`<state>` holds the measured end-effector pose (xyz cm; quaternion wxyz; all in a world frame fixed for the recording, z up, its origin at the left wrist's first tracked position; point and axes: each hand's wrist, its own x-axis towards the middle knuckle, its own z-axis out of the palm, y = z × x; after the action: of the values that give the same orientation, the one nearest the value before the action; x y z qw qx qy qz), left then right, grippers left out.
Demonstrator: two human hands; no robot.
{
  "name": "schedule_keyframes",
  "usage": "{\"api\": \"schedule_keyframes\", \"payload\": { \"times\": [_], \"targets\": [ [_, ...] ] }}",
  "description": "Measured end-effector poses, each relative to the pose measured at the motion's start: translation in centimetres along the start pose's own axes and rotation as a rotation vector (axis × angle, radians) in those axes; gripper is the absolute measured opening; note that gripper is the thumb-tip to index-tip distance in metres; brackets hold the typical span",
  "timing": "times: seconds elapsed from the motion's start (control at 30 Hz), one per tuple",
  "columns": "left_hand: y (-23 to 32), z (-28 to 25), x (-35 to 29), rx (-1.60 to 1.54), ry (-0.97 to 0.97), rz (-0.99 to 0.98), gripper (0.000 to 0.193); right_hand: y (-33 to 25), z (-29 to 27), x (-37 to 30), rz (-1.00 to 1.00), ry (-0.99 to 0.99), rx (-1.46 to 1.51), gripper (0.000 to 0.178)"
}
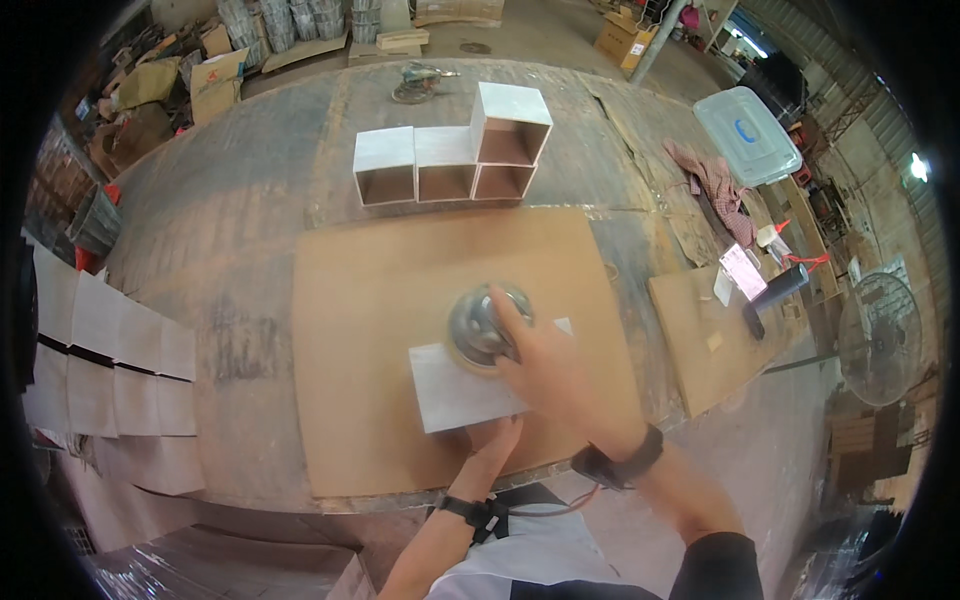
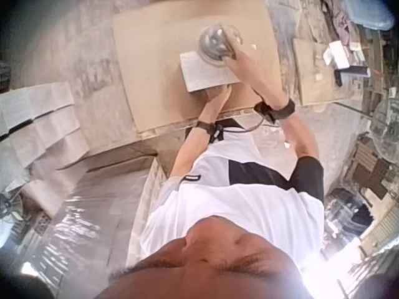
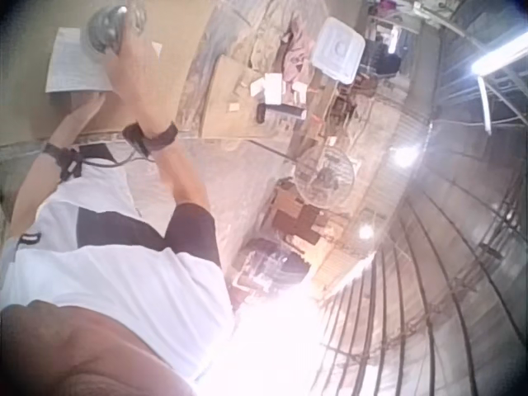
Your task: Sanding a small white wooden box using a power sander.
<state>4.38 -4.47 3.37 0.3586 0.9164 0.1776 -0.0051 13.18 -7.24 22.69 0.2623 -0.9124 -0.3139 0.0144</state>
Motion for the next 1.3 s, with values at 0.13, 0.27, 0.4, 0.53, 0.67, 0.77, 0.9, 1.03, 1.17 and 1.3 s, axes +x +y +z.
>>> {"api": "schedule_keyframes", "payload": {
  "times": [0.13, 0.27, 0.4, 0.53, 0.67, 0.77, 0.9, 1.03, 1.17, 1.3],
  "targets": [
    [-0.6, 0.1, 0.1, -0.028, 0.048, 0.02, 0.072, -3.0, 1.3, -5.3, -0.267, -0.151, 0.002, 0.073],
    [-0.2, -0.2, -0.1, 0.003, -0.016, 0.01, 0.072, -0.2, 1.1, -0.8, -0.069, -0.094, -0.013, 0.079],
    [-0.6, 0.5, 0.0, 0.001, 0.008, 0.014, 0.073, -1.1, 0.6, -4.8, -0.116, -0.221, -0.051, 0.078],
    [-0.2, 0.2, -0.2, -0.005, -0.013, 0.014, 0.073, -1.1, 0.8, -2.4, -0.22, -0.095, -0.078, 0.077],
    [-0.5, 0.1, 0.0, 0.013, 0.0, 0.002, 0.073, -0.4, 0.8, -3.4, -0.27, -0.003, 0.042, 0.079],
    [-0.3, 0.0, -0.2, -0.014, 0.015, 0.017, 0.073, -3.2, 0.3, -4.9, -0.279, -0.218, -0.022, 0.079],
    [-0.1, 0.4, 0.5, 0.021, -0.028, 0.009, 0.074, -0.4, -0.5, -1.8, -0.014, 0.001, 0.021, 0.078],
    [-0.7, -0.7, 0.0, 0.002, 0.03, 0.006, 0.074, -5.2, -0.3, -5.0, -0.224, -0.296, -0.054, 0.077],
    [-0.1, 0.2, 0.9, 0.031, -0.024, 0.013, 0.074, -0.7, 0.0, -1.5, 0.016, 0.019, -0.074, 0.075],
    [-0.4, -0.6, 0.2, 0.013, 0.016, 0.004, 0.075, -4.5, 1.2, -5.2, -0.241, -0.177, 0.019, 0.075]
  ]
}}
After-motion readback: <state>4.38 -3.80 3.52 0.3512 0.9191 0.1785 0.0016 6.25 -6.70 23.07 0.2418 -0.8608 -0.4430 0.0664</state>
